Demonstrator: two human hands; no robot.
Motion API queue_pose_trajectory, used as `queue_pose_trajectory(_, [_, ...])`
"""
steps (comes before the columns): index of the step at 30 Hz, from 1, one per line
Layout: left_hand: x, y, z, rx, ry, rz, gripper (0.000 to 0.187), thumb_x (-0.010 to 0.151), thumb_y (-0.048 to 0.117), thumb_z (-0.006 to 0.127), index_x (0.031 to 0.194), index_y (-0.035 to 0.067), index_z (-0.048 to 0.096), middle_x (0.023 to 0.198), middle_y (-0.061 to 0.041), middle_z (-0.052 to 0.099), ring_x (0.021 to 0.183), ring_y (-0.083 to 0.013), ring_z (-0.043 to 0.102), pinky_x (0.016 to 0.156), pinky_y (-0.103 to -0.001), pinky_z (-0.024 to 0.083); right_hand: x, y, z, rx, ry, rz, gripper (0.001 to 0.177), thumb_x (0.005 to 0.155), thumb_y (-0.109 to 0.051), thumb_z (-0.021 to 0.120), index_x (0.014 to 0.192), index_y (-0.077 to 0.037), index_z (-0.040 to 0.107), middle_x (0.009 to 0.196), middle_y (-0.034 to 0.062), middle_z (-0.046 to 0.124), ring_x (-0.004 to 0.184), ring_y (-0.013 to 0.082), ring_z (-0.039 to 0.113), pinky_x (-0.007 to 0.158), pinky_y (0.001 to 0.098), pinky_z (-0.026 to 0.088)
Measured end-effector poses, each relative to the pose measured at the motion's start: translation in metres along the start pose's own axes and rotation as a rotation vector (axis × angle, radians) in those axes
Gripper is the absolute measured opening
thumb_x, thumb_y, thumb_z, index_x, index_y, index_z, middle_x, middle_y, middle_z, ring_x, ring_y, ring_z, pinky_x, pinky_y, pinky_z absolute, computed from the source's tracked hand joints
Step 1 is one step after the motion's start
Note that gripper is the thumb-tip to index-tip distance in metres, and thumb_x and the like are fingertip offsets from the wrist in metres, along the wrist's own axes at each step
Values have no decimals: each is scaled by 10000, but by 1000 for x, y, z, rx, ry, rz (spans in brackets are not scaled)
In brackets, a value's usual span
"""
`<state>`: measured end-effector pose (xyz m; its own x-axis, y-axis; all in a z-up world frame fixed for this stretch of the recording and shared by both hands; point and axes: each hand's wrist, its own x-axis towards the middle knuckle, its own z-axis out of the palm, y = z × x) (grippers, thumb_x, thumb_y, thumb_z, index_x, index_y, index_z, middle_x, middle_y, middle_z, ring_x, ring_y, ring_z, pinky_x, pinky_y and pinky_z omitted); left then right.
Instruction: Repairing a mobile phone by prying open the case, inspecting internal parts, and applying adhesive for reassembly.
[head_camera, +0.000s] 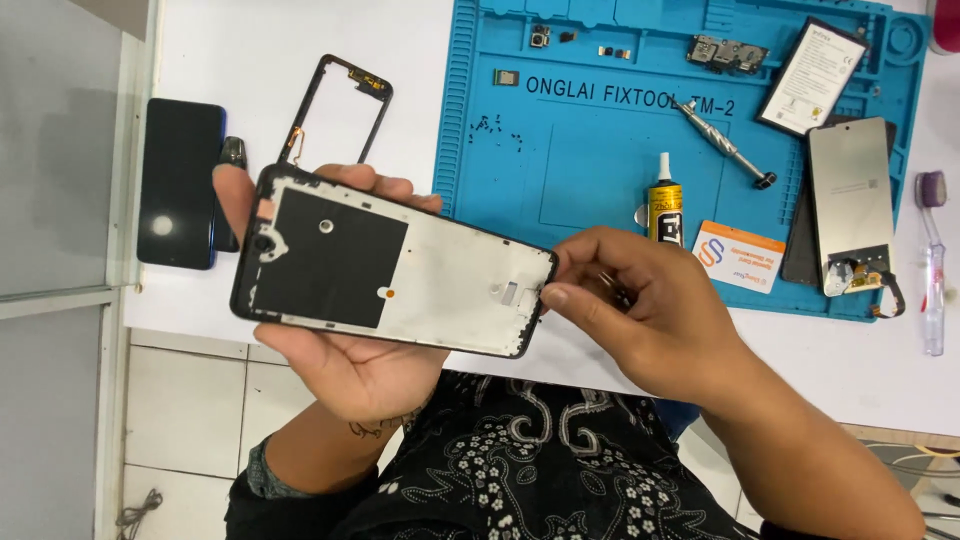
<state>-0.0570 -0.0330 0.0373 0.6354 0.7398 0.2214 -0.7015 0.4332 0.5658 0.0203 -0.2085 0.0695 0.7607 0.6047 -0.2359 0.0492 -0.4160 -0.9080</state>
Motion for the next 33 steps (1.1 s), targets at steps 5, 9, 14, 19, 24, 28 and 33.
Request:
queue_pose_trajectory(5, [2,17,-27,151,-320,-16,817,1041,686,438,1690,208,304,1615,-251,445,1542,-463,461,1317,-767,459,6,-6,-21,31,26,-134,63,974,-153,685,1006,-99,681,667,-42,537,570,58,430,534,219,355])
queue_pose_trajectory(9, [81,42,-40,91,-939,-753,919,1041,790,256,1701,157,166,1738,-193,309,1623,-461,382,1445,-751,285,7,-22,-47,-277,45,-283,42,988,-128,666,1003,-97,690,589,-26,544,504,92,426,511,268,334])
queue_pose_trajectory(14, [65,22,-20,415,-996,-1076,821,992,622,400,1553,29,317,1515,-184,463,1288,-332,594,1116,-496,498,17,-32,-50,-561,-58,-466,78,981,-165,684,1054,-153,709,711,-43,610,493,154,502,503,330,383])
queue_pose_trajectory(19, [50,5,-15,366,-808,-1085,677,1034,321,492,1568,-23,259,1423,-201,485,1151,-369,649,904,-517,682,13,-23,-46,-776,140,-459,339,1020,-229,741,1314,-82,656,1131,-33,765,531,172,599,567,392,481])
queue_pose_trajectory(24, [40,-17,-20,369,-234,-777,833,964,428,535,1663,264,113,1310,-264,620,989,-304,691,864,-427,650,-1,-6,-26,-702,-21,-428,395,920,196,418,1294,128,527,1123,271,503,876,383,555,719,416,483])
queue_pose_trajectory(28, [37,-30,-32,384,-118,-698,831,952,457,557,1658,292,152,1321,-252,627,994,-275,689,861,-420,663,-3,18,-9,-923,-55,-430,323,993,-31,636,1282,93,562,1141,267,557,820,437,602,566,508,505])
queue_pose_trajectory(33, [40,-34,-33,466,2,-569,902,900,472,601,1658,287,150,1331,-246,670,978,-264,730,819,-400,713,6,38,10,-1172,0,-430,479,1016,-424,678,1400,-142,624,819,46,562,594,243,555,399,381,362])
